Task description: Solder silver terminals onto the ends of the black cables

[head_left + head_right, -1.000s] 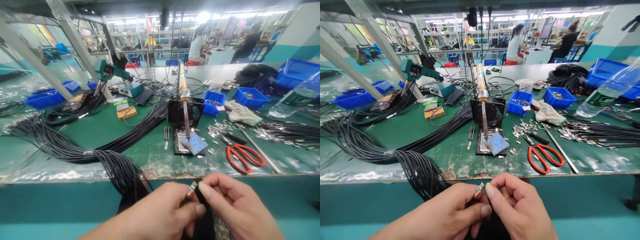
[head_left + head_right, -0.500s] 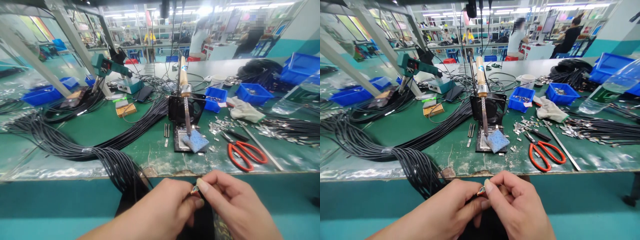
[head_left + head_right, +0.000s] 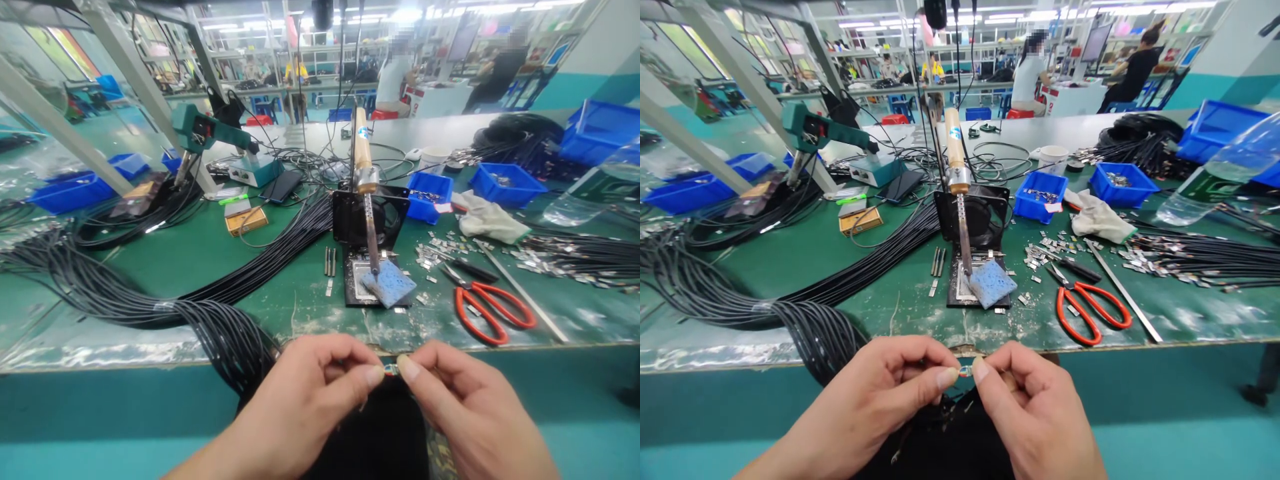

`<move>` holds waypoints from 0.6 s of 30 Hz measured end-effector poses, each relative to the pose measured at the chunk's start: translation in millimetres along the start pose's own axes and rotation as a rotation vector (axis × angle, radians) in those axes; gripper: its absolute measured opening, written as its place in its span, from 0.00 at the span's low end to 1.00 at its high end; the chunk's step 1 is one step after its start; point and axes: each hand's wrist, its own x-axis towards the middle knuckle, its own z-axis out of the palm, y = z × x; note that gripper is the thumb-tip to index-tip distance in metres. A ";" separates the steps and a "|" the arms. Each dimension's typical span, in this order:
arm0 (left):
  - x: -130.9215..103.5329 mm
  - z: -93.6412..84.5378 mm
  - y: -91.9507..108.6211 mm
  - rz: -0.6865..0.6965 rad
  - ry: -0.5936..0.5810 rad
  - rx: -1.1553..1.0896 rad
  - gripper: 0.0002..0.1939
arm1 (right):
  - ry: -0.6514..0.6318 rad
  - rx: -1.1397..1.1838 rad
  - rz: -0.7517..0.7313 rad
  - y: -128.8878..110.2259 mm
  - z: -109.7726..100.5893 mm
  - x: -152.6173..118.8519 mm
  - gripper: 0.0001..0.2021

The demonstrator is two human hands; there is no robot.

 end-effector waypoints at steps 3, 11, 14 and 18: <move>3.1 0.3 -0.3 0.002 -0.003 0.010 0.10 | 0.010 0.007 0.006 0.0 1.7 -0.5 0.22; 8.6 -3.6 -9.1 -0.026 -0.005 -0.096 0.09 | 0.176 -0.486 -0.226 -3.5 -26.6 39.4 0.20; 10.0 -5.2 -17.0 -0.055 0.007 -0.186 0.08 | 0.215 -0.629 -0.288 -16.4 -38.1 75.3 0.17; 10.5 -5.5 -25.9 -0.055 0.048 -0.275 0.10 | 0.214 -0.791 -0.307 -31.0 -34.4 110.6 0.10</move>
